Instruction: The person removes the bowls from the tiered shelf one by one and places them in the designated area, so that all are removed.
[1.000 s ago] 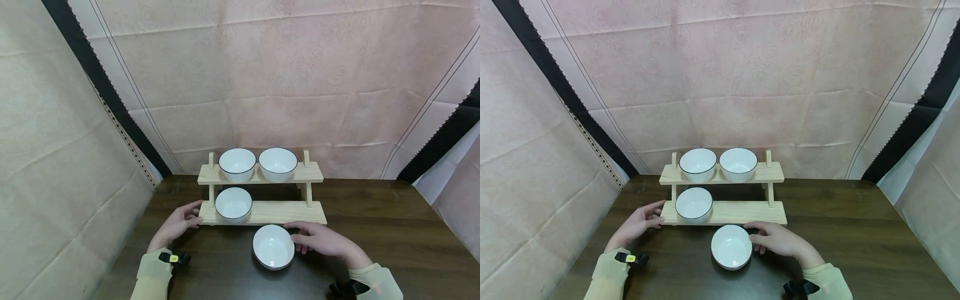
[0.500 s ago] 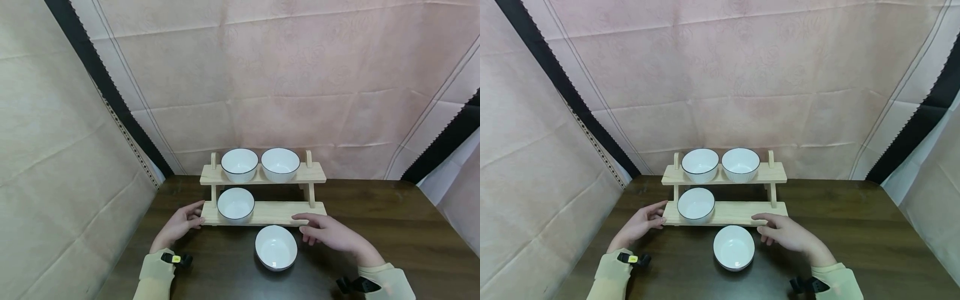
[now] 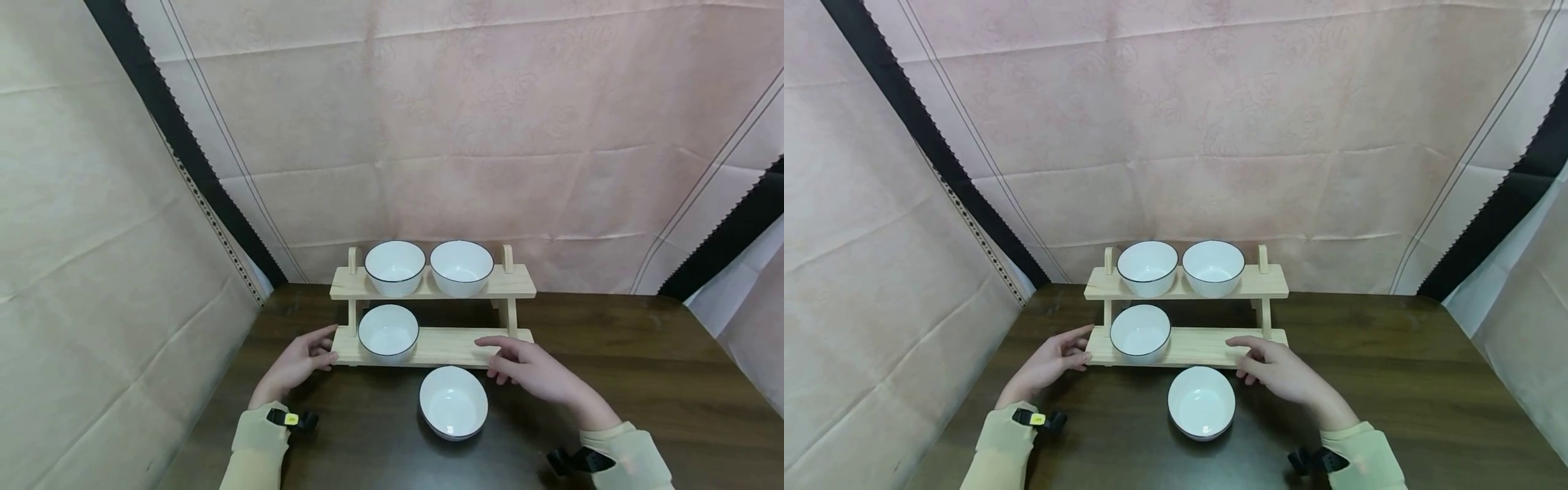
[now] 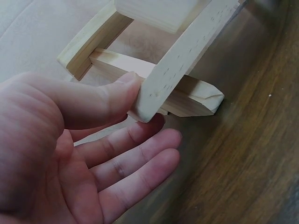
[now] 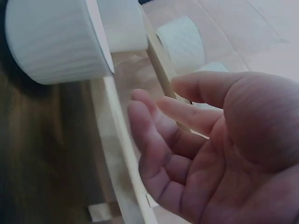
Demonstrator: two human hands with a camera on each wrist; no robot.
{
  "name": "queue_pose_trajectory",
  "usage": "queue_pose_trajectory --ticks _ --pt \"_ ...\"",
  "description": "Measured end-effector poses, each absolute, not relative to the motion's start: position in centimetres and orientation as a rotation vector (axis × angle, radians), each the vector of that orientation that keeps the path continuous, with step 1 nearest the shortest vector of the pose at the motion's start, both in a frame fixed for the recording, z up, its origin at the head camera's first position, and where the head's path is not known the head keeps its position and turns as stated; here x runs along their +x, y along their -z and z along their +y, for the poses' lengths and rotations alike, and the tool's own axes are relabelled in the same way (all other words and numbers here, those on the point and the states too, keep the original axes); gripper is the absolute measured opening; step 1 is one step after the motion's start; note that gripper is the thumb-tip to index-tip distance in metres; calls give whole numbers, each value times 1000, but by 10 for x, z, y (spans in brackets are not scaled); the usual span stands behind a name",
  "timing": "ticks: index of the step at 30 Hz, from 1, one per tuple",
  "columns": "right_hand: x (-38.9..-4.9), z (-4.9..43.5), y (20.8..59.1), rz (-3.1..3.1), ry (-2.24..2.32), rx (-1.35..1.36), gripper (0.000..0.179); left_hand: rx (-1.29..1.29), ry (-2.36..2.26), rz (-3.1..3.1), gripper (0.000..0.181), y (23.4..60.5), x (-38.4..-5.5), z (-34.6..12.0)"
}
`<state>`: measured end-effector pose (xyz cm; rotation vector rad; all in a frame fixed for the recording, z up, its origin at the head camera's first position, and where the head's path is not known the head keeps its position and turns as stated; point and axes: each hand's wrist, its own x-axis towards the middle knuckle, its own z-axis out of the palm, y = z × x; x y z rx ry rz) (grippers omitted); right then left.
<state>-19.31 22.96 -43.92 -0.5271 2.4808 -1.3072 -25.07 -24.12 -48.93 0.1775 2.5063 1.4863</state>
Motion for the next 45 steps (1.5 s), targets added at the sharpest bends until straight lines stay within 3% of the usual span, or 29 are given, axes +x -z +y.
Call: queue_pose_trajectory --ticks 21,45 --pt "-208 204 450 2530 1362 -540 35 176 -1487 2507 64 489 -252 -239" --pt "-225 170 443 2542 1323 -637 41 171 -1512 2490 64 490 -251 -241"
